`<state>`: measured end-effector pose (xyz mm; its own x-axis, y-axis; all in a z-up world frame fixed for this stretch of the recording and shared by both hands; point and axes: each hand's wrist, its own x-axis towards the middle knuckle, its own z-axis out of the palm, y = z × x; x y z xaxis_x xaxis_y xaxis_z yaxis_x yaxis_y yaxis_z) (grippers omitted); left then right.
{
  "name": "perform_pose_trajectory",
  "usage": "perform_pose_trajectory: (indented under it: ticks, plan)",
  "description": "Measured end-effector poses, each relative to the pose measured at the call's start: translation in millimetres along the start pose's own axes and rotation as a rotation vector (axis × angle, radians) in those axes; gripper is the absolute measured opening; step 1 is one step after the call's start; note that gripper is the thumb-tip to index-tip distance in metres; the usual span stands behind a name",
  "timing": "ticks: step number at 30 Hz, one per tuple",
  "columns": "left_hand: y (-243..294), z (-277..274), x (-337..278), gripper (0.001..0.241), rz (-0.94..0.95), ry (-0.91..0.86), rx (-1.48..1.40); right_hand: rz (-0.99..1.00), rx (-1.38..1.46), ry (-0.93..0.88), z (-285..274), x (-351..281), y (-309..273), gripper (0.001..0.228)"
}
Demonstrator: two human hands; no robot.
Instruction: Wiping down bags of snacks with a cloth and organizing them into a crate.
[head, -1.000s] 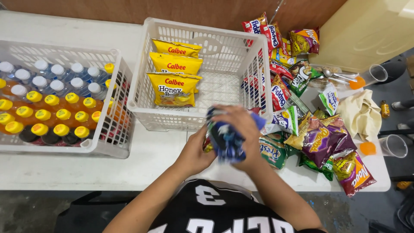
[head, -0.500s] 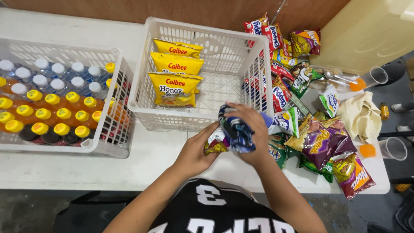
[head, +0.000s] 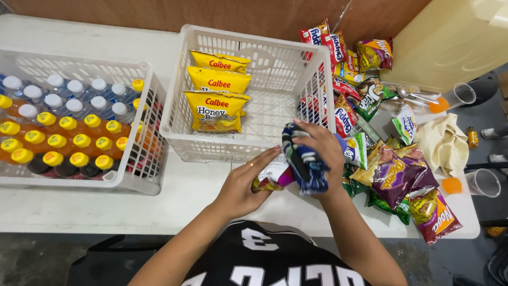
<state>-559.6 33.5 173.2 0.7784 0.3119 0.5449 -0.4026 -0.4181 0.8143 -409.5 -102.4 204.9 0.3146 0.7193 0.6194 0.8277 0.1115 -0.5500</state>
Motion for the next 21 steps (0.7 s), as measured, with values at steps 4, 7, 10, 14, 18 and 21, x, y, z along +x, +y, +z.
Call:
perform_pose_trajectory:
  ticks: [4, 7, 10, 14, 18, 21]
  plan:
    - [-21, -2, -11, 0.060, -0.106, -0.024, 0.014, 0.021, 0.059, 0.164, 25, 6, -22, 0.037]
    - [-37, 3, -19, 0.049, -0.167, -0.063, 0.016, 0.033, 0.200, 0.096, 32, -16, -22, 0.031]
    - [-17, -3, -8, 0.035, -0.185, -0.065, 0.002, -0.036, 0.280, 0.015, 37, -24, -18, 0.039]
    - [-25, 5, -18, 0.057, -0.106, -0.007, -0.006, -0.104, 0.196, 0.023, 22, -19, 1, 0.037]
    - [-1, 0, -7, 0.066, -0.062, 0.017, -0.051, -0.058, 0.129, 0.217, 12, 0, -10, 0.035]
    - [-7, 5, -11, 0.071, -0.095, 0.039, -0.065, -0.007, 0.014, 0.249, 21, 7, -32, 0.045]
